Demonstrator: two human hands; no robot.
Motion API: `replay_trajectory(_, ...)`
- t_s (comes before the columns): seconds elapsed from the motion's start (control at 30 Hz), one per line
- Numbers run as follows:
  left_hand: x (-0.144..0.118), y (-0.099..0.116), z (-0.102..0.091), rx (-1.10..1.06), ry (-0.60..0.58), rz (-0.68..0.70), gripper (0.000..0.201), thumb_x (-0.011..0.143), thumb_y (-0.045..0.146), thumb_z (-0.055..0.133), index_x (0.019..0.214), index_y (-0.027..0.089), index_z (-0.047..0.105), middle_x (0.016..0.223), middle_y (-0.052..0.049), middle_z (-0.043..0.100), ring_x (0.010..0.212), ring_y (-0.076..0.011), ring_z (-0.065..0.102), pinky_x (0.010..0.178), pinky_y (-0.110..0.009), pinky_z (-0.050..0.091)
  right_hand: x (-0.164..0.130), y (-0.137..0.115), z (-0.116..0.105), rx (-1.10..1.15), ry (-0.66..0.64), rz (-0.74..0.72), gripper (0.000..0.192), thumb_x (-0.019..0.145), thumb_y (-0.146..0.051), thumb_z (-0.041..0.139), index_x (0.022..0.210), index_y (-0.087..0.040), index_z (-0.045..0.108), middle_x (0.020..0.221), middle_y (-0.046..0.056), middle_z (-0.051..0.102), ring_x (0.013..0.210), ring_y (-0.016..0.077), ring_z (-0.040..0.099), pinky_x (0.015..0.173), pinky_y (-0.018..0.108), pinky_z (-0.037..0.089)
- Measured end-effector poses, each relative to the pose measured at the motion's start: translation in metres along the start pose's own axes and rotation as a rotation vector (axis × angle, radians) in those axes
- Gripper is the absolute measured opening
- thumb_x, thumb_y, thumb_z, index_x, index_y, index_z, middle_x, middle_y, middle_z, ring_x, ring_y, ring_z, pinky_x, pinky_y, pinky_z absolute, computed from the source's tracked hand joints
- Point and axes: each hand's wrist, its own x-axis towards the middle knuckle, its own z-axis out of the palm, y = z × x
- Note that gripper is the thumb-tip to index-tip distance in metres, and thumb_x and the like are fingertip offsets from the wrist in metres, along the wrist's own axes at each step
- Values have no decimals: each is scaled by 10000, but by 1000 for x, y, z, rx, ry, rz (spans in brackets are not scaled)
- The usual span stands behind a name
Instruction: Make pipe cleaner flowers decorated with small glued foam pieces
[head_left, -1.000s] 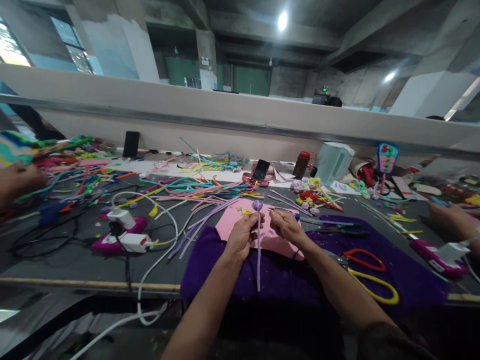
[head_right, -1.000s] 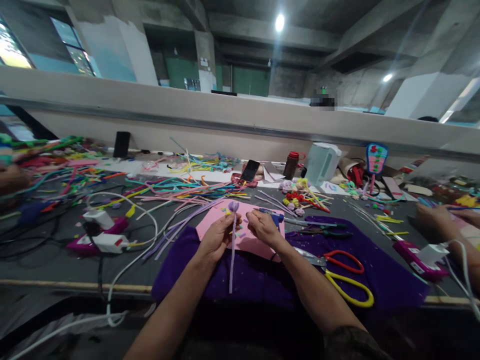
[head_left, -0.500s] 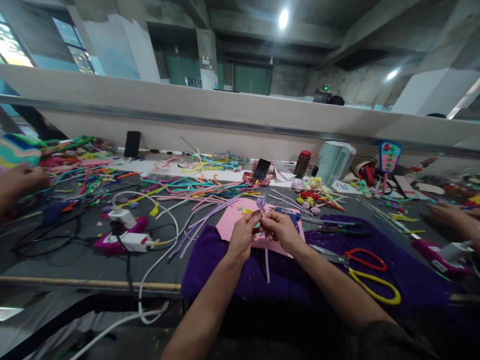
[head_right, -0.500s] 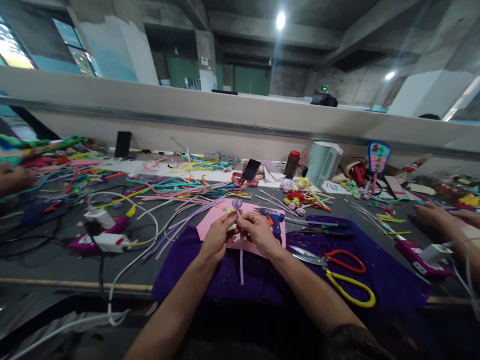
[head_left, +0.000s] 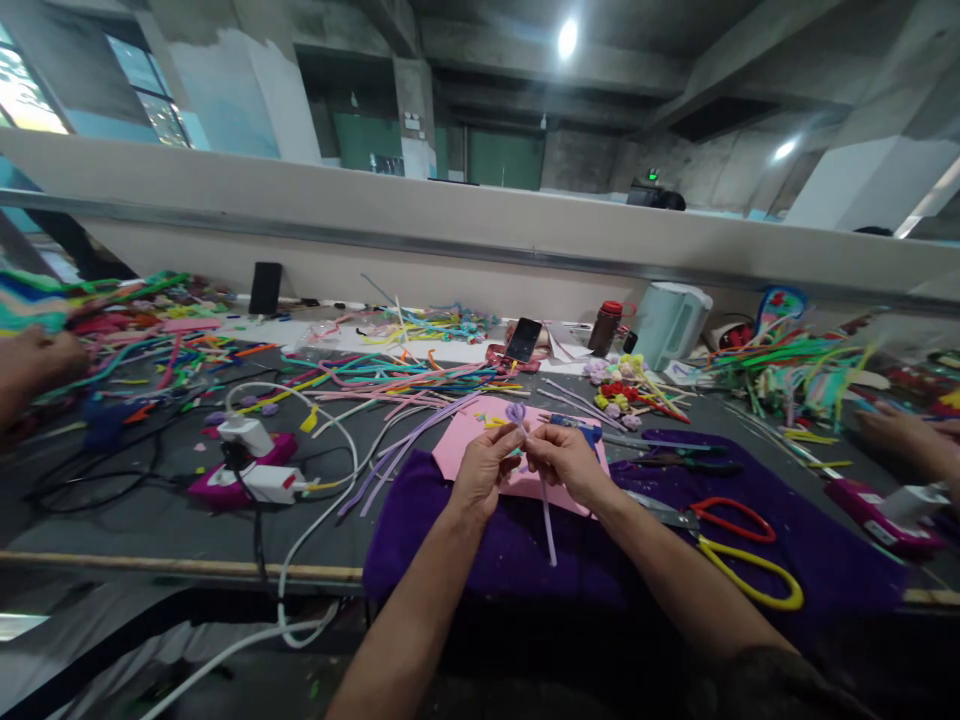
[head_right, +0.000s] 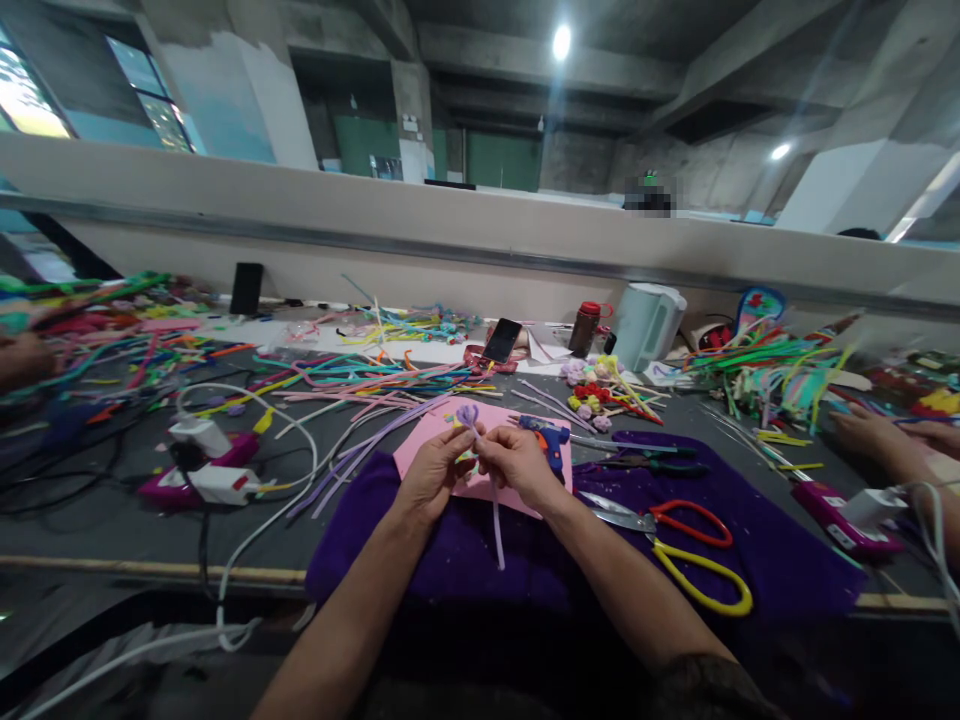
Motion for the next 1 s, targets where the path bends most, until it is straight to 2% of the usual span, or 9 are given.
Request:
replay_trajectory(0.43,0,-3,0,110,54,78,316,550,394,719,756,156,683,660,-4,592,534,-77,477,501,-204,304,0,2,1,-45,-22,5,324,706,-455,598,637,-148,520,504,-35,550,308,33,373,301,167,246)
replay_trajectory(0.73,-1,2,5,108,98,83,329,534,395,732,753,152,694,672,-12,604,546,-80,480,516,-205,319,2,0,-1,-81,-31,-23,344,715,-478,579,633,-148,527,499,-34,541,317,37,384,316,168,264)
replay_trajectory(1.0,-1,1,4,121,71,113,285,579,377,712,756,154,689,664,-4,583,550,-71,459,507,-194,315,0,-4,0,-89,-53,-34,338,733,-467,562,635,-146,523,513,-31,540,328,36,395,324,167,262)
